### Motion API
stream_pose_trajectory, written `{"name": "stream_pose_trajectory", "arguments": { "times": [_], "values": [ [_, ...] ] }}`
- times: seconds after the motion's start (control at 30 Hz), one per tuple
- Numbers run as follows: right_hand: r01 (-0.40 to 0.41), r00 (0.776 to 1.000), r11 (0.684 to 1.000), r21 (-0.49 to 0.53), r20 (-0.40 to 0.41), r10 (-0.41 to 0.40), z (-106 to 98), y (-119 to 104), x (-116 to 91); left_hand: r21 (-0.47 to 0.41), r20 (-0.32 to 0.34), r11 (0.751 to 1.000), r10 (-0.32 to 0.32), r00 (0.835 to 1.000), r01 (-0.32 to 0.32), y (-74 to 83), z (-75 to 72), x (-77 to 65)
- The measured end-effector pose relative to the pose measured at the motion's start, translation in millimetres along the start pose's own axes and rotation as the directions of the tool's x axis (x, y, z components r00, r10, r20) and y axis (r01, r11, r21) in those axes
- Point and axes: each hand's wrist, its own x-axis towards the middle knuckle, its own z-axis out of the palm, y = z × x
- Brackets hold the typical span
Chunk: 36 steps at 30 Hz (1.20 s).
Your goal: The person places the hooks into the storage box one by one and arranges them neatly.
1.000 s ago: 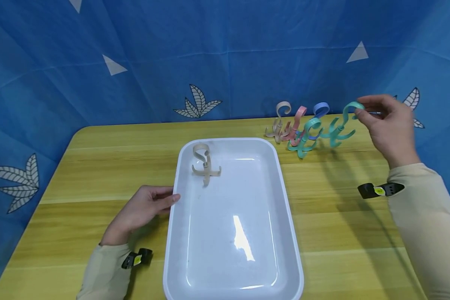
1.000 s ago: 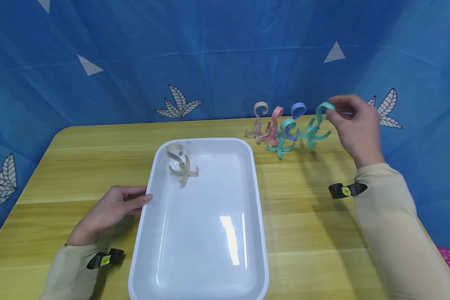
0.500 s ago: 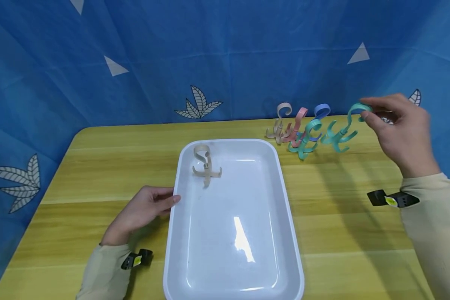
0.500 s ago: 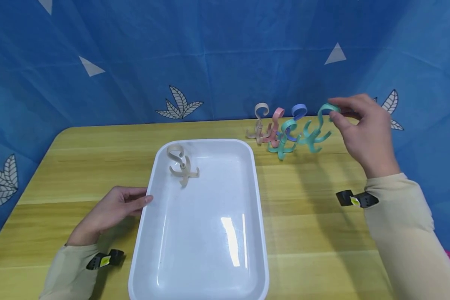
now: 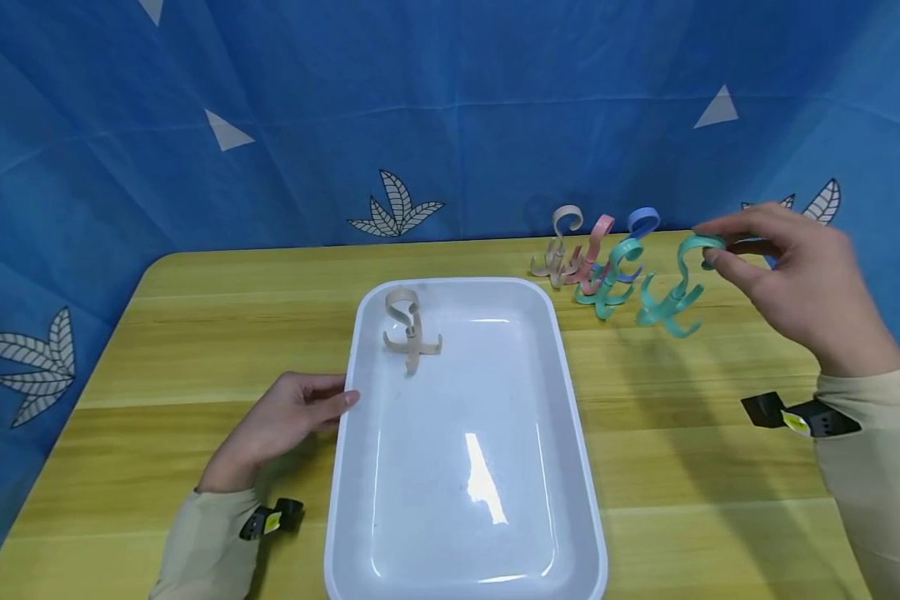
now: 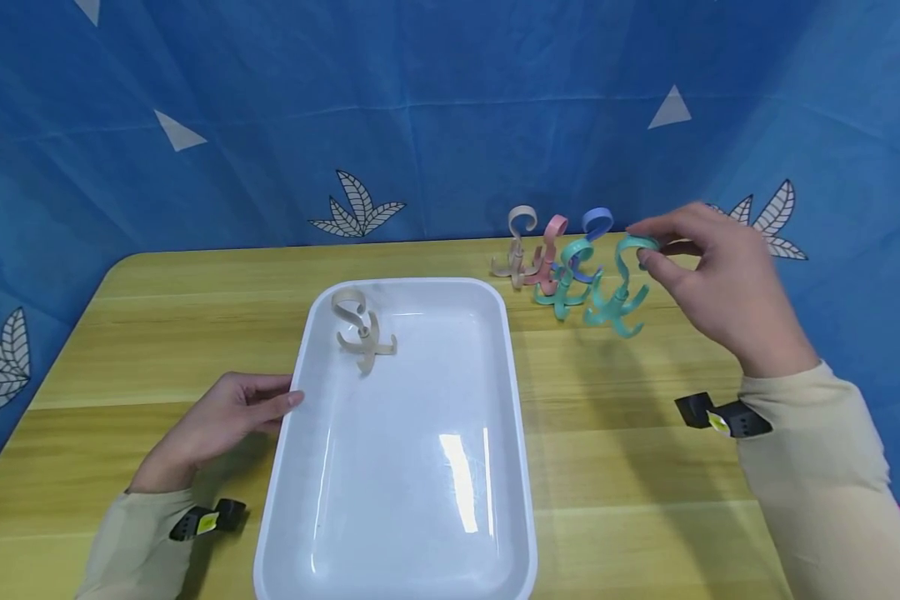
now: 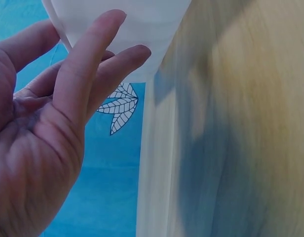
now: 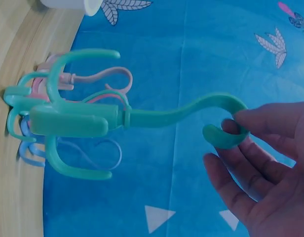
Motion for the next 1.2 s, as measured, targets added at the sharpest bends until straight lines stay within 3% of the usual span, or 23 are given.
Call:
{"name": "stream_pose_trajectory", "arguments": {
  "times": [0.37, 0.77, 0.9, 1.2],
  "values": [
    [0.092, 0.982, 0.993, 0.068, 0.159, -0.102, 6.3, -10.7, 6.8, 0.028, -0.005, 0.999, -0.021, 1.000, 0.022, 0.2, -5.8, -1.0],
    [0.103, 0.965, 0.988, 0.119, 0.229, -0.128, 10.7, -14.0, 11.3, -0.002, 0.019, 1.000, -0.006, 1.000, 0.006, -1.7, -1.8, 2.2],
    [0.103, 0.959, 0.985, 0.138, 0.251, -0.135, 13.3, -16.6, 15.7, 0.013, 0.001, 1.000, -0.028, 1.000, 0.028, -2.9, -0.7, 0.6],
    [0.115, 0.959, 0.983, 0.142, 0.242, -0.147, 13.4, -18.2, 18.3, 0.010, -0.008, 0.999, -0.037, 0.999, 0.037, -2.4, 0.1, 0.2]
  ]
}}
